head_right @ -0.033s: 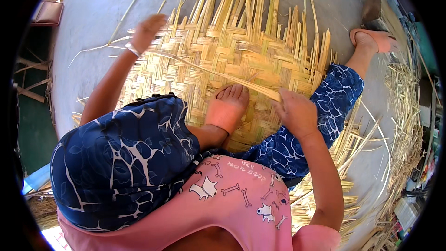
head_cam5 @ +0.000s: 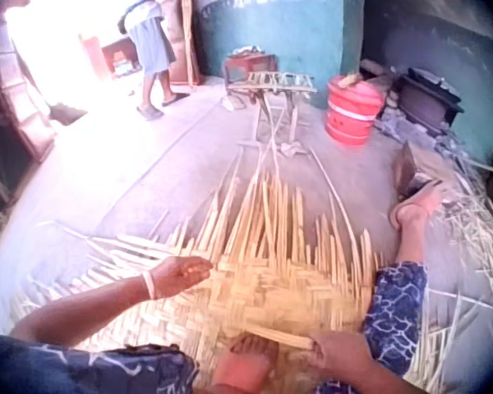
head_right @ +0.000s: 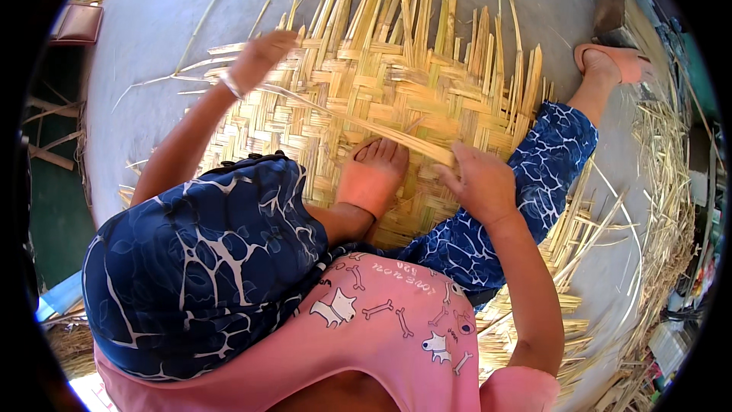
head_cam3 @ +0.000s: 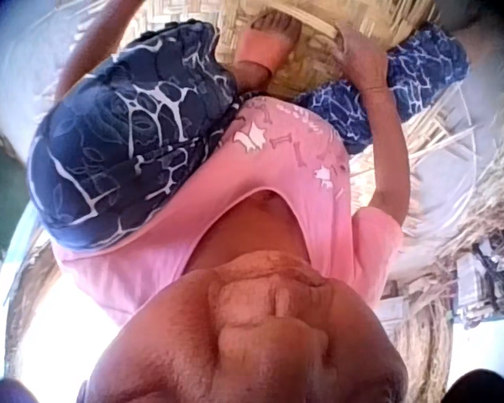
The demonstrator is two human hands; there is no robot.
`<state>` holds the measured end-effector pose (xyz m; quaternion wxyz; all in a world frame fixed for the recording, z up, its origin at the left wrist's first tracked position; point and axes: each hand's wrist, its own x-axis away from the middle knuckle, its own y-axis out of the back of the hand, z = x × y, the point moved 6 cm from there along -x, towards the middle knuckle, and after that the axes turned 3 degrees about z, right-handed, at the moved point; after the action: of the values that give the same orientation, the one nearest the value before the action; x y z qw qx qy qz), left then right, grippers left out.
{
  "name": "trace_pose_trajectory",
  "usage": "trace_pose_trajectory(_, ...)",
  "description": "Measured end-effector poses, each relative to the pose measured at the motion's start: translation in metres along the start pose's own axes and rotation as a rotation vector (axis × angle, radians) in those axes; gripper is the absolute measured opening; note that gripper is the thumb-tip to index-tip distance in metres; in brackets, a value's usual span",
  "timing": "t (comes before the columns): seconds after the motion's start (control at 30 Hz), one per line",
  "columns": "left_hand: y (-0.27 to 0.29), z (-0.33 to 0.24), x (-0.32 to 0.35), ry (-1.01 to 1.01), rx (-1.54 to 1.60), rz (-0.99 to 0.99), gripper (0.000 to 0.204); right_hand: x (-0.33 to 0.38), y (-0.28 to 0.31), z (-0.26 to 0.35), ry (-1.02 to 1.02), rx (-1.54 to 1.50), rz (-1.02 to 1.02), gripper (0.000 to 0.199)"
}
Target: The person sits on the floor and weaves a flat basket using dried palm leaves. They interlace the leaves by hand, periodically adjusting the weave and adding new strips to expand the mat.
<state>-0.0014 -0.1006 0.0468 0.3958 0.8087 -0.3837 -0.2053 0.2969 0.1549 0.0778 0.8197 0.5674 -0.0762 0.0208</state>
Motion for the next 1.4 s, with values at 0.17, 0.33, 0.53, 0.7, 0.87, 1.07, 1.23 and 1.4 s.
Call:
trace_pose_trajectory(0.17, -0.103, -0.135, 0.025, -0.066, 0.25, 0.784, 0.037, -0.009, -0.017, 0.021, 0.02, -0.188, 0.056, 0.026)
trace_pose_trajectory(0.33, -0.106, -0.126, 0.027, 0.043, 0.152, 0.763, 0.029, -0.014, -0.02, 0.024, 0.1, -0.224, -0.002, 0.025)
trace_pose_trajectory(0.53, -0.068, -0.107, 0.004, -0.039, -0.386, 0.449, 0.021, -0.065, 0.004, 0.019, 0.227, -0.129, -0.339, 0.022)
trace_pose_trajectory(0.7, -0.03, -0.065, -0.016, 0.023, -0.346, 0.105, 0.017, -0.136, 0.013, -0.034, -0.117, -0.449, -0.405, 0.03)
trace_pose_trajectory(0.87, -0.025, -0.051, -0.031, 0.109, -0.08, 0.094, 0.021, -0.183, -0.017, -0.079, -0.468, -1.189, -0.282, 0.04)
trace_pose_trajectory(1.07, -0.032, -0.037, -0.049, 0.28, 0.063, 0.182, 0.024, -0.155, -0.04, -0.077, -0.786, -2.008, -0.644, 0.051)
trace_pose_trajectory(1.23, -0.047, -0.039, -0.06, 0.351, 0.336, 0.328, 0.028, -0.148, -0.051, -0.009, -0.33, -2.233, -0.152, 0.03)
trace_pose_trajectory(1.4, -0.051, -0.064, -0.063, 0.277, 0.309, 0.462, 0.035, -0.143, -0.03, 0.004, -0.365, -2.011, -0.214, 0.023)
